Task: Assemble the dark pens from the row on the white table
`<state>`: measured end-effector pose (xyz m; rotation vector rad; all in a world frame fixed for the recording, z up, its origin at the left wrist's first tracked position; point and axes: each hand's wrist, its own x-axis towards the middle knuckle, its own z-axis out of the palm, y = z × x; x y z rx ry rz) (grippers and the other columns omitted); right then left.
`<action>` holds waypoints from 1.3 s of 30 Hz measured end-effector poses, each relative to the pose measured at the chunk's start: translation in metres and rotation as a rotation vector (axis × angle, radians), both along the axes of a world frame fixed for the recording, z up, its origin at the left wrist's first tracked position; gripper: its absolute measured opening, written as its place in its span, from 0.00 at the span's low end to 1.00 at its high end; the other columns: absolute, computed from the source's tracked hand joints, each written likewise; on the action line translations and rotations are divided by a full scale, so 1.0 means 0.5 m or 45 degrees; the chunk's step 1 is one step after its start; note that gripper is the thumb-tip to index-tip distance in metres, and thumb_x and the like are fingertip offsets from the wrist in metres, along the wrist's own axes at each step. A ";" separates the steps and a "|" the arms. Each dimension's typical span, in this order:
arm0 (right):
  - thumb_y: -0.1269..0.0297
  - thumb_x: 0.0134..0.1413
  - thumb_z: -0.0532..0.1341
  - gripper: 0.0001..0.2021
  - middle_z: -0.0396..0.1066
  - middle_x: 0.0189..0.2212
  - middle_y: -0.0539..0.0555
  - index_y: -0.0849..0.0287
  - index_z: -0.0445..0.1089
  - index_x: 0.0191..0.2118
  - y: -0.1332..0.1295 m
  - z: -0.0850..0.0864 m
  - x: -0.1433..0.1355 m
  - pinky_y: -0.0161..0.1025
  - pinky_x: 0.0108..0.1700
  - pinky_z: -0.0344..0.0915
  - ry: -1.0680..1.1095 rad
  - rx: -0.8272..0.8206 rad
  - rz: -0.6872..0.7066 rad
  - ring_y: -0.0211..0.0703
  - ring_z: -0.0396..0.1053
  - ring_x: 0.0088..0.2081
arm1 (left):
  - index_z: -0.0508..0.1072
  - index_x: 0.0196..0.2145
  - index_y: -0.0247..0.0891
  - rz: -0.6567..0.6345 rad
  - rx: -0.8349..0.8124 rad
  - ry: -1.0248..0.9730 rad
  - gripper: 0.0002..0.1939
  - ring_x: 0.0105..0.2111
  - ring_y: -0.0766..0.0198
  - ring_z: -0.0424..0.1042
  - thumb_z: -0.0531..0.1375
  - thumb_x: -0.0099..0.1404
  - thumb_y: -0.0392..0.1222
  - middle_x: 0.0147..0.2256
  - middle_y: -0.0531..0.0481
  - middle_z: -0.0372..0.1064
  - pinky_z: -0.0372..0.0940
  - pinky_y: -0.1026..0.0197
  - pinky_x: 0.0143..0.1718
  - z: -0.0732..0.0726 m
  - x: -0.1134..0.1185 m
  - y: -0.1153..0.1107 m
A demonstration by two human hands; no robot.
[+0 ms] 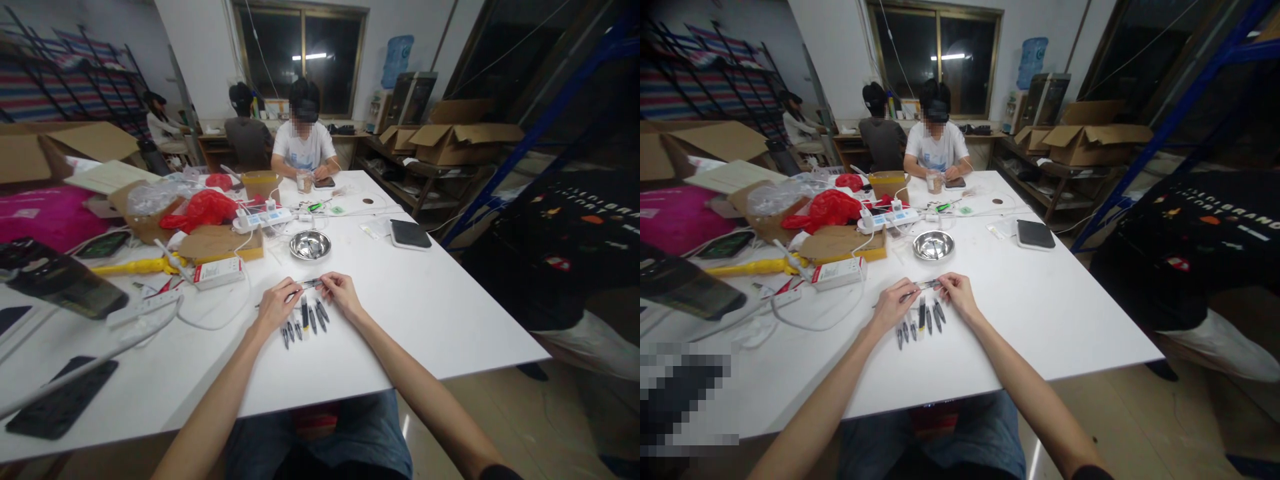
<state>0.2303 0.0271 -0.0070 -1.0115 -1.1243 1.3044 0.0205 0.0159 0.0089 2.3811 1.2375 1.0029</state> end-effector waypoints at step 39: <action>0.56 0.48 0.70 0.14 0.78 0.31 0.54 0.60 0.76 0.37 -0.034 0.031 -0.018 0.31 0.19 0.61 -0.149 0.127 0.176 0.37 0.70 0.19 | 0.52 0.67 0.47 -0.197 -0.144 -0.071 0.33 0.51 0.60 0.68 0.51 0.67 0.29 0.54 0.45 0.64 0.66 0.53 0.56 0.014 0.020 -0.027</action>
